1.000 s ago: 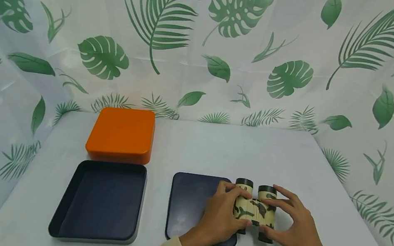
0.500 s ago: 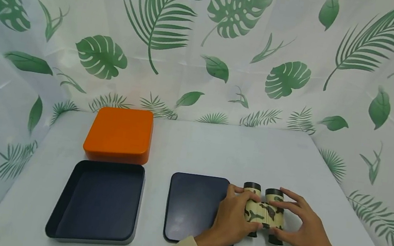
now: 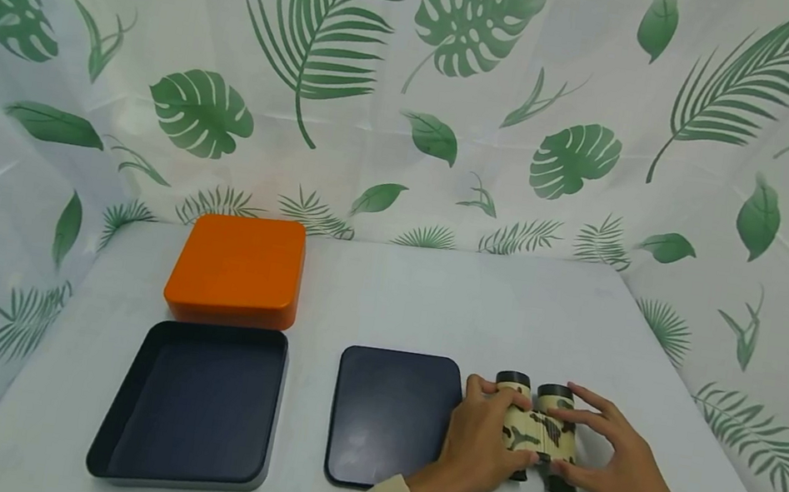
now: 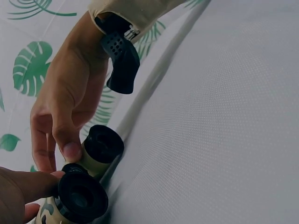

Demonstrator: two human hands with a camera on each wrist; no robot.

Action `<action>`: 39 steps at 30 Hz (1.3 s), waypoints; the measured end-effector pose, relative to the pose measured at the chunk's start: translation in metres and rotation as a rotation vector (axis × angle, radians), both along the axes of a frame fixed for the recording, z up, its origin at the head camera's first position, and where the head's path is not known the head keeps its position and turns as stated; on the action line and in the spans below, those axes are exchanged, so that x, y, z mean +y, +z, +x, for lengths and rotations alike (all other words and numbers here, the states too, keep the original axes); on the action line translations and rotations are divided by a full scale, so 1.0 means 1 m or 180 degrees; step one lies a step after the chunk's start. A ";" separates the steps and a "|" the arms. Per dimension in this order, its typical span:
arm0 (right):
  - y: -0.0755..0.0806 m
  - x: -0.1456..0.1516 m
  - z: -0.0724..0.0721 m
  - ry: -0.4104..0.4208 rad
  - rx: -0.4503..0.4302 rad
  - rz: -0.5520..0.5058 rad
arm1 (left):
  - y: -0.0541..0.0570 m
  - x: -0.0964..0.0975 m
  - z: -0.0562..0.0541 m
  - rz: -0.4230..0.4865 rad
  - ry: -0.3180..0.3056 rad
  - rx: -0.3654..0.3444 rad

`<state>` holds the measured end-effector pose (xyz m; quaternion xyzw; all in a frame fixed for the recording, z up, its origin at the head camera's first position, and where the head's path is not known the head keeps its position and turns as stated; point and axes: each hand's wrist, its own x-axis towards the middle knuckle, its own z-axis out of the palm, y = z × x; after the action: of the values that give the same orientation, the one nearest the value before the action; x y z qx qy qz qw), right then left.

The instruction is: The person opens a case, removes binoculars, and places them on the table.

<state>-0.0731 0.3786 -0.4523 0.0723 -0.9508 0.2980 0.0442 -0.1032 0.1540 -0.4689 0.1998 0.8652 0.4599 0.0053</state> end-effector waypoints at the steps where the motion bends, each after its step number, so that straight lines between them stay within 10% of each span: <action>1: 0.000 0.001 0.000 0.0002 -0.0021 0.0002 | 0.000 0.001 0.000 -0.0013 0.0009 -0.0009; 26: 0.001 0.014 -0.001 0.0045 -0.0136 -0.0057 | -0.004 0.010 -0.001 0.0040 -0.0003 -0.0181; 39: 0.016 -0.015 -0.006 0.0104 0.0384 -0.0078 | 0.010 -0.024 -0.003 -0.0131 -0.0233 0.0031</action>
<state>-0.0788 0.3633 -0.4364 0.1051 -0.9414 0.3055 0.0975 -0.1064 0.1304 -0.4585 0.2334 0.8666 0.4405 0.0220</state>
